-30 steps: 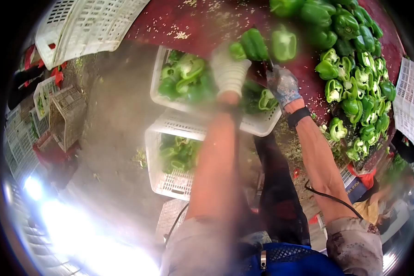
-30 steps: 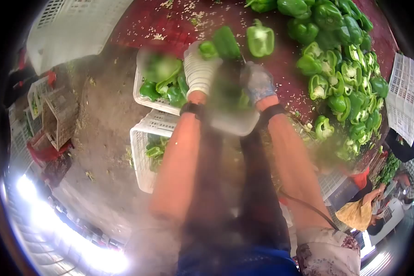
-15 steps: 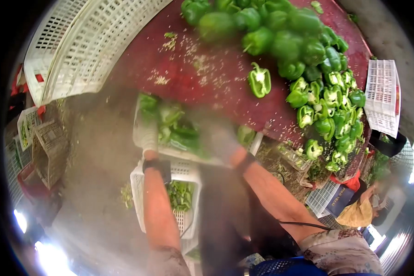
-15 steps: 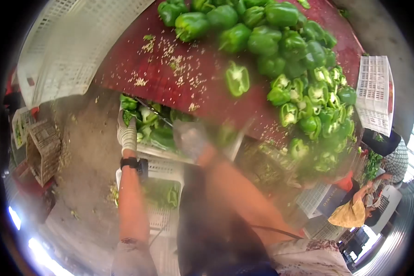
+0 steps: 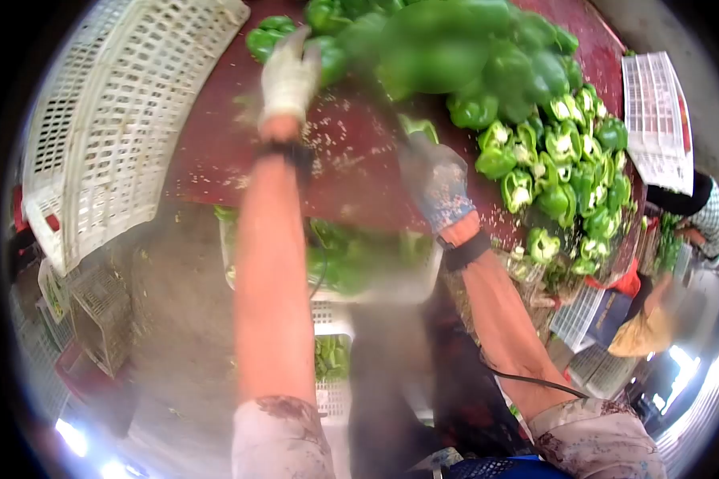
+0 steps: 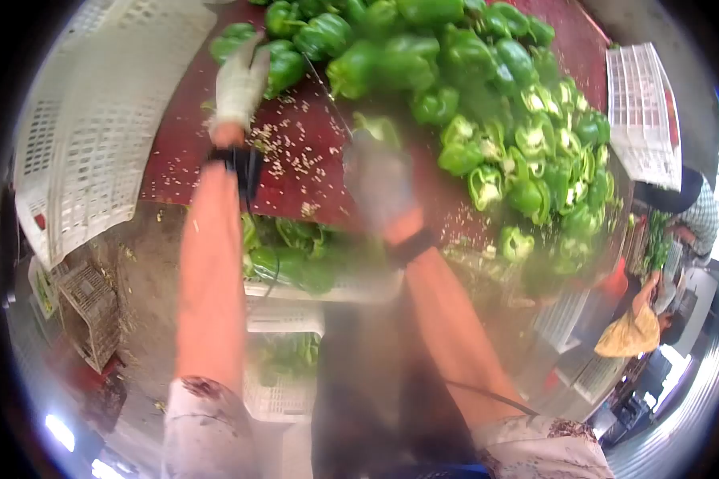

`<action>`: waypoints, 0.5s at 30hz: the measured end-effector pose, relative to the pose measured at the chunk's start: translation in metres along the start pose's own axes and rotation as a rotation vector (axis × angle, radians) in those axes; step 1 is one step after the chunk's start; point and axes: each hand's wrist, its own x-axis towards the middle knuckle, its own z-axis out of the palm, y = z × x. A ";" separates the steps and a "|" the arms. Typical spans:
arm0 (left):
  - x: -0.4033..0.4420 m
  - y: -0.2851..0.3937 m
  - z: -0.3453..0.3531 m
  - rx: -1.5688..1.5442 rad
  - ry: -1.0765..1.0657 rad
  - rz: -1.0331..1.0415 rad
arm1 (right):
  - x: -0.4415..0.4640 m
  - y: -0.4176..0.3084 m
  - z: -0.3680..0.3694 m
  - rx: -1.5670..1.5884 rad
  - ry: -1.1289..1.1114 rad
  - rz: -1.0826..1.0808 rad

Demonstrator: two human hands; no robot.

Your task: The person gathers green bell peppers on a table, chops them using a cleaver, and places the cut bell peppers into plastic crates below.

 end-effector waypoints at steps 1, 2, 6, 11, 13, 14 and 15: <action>0.015 -0.004 0.018 0.126 -0.100 0.016 | -0.014 0.008 -0.001 0.034 0.033 -0.001; 0.021 0.003 0.026 0.288 -0.155 -0.026 | -0.027 0.014 -0.002 0.070 0.065 0.000; -0.002 0.013 0.026 0.131 -0.329 -0.360 | -0.038 0.019 -0.010 0.131 0.081 0.050; -0.080 0.032 0.031 -0.288 -0.117 -0.631 | -0.019 0.015 -0.004 0.135 0.060 -0.020; -0.097 0.025 0.043 -0.256 -0.055 -0.620 | -0.013 0.013 -0.012 0.128 0.019 -0.034; -0.103 0.022 0.047 -0.238 -0.027 -0.605 | -0.010 0.013 -0.018 0.124 -0.005 -0.039; -0.105 0.024 0.046 -0.249 -0.007 -0.631 | -0.009 0.010 -0.024 0.119 -0.027 -0.047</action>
